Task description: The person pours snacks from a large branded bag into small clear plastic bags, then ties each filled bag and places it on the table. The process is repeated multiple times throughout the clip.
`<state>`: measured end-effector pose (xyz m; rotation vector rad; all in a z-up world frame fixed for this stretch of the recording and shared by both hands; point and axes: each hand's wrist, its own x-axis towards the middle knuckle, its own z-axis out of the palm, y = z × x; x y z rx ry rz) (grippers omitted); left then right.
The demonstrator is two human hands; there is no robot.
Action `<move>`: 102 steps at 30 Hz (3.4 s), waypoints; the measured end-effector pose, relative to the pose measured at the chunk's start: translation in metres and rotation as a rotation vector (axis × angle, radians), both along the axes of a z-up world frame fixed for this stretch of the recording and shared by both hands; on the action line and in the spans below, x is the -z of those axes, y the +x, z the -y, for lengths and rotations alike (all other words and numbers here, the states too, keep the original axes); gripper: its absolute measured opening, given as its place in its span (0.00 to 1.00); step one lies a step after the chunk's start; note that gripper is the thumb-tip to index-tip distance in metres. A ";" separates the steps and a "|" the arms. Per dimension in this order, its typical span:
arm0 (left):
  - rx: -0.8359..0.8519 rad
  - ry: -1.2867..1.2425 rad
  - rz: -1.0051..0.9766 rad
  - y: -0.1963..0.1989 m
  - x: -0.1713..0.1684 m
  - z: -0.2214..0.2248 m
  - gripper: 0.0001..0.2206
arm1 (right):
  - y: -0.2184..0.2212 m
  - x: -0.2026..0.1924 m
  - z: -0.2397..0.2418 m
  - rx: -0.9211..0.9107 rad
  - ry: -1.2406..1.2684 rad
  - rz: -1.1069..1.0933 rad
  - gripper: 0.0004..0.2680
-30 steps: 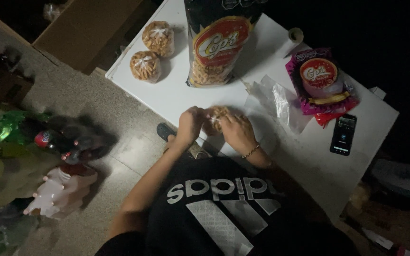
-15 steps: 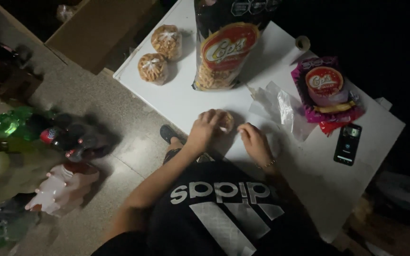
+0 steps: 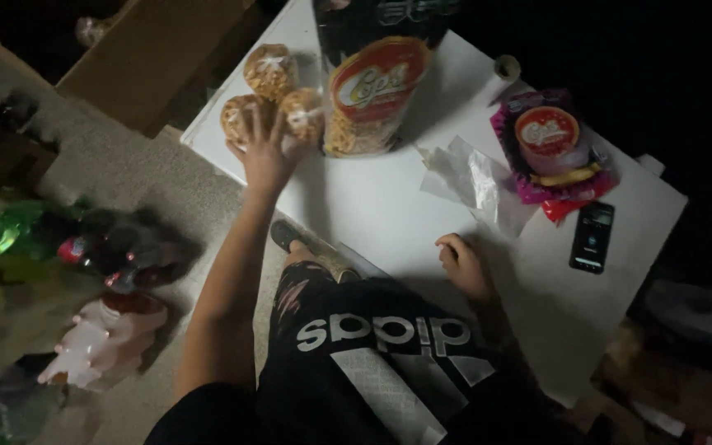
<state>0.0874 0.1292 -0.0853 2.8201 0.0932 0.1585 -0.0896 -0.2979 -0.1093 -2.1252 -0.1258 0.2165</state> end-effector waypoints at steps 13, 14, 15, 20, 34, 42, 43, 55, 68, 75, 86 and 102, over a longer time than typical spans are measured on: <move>0.093 -0.173 0.287 -0.011 -0.007 -0.021 0.38 | 0.040 -0.034 0.019 0.468 -0.937 0.430 0.13; 0.073 -0.214 0.317 -0.024 -0.015 -0.016 0.38 | 0.043 -0.023 0.020 0.419 -1.085 0.495 0.15; 0.080 -0.213 0.318 -0.036 -0.022 -0.008 0.38 | 0.045 -0.003 0.030 0.427 -1.085 0.493 0.15; 0.144 -0.355 0.333 -0.105 -0.024 0.036 0.25 | 0.048 0.034 0.042 0.516 -0.967 0.791 0.03; 0.423 -0.451 0.040 -0.153 -0.041 0.092 0.10 | 0.025 0.002 0.010 0.561 -0.792 0.569 0.05; 0.546 -0.745 -0.309 -0.155 -0.079 0.140 0.20 | 0.013 -0.028 -0.102 0.341 0.348 0.018 0.05; 0.506 -0.765 -0.304 -0.154 -0.079 0.138 0.15 | 0.014 -0.035 -0.103 0.266 0.333 0.004 0.06; 0.006 -1.291 -0.290 -0.168 -0.070 0.069 0.04 | -0.008 0.035 0.174 0.917 -0.551 0.647 0.29; -0.226 -1.004 -0.617 -0.166 -0.079 0.050 0.09 | -0.045 0.035 0.208 0.944 -0.455 0.388 0.31; -0.224 -0.813 -0.633 -0.164 -0.047 0.043 0.06 | -0.009 0.011 0.221 0.882 -0.553 0.125 0.33; -0.524 -1.243 -0.565 -0.177 -0.072 0.066 0.07 | 0.020 0.016 0.237 0.803 -0.641 0.025 0.33; -0.192 -1.516 -0.360 -0.179 -0.085 0.082 0.04 | 0.013 0.024 0.138 0.938 -0.597 0.230 0.28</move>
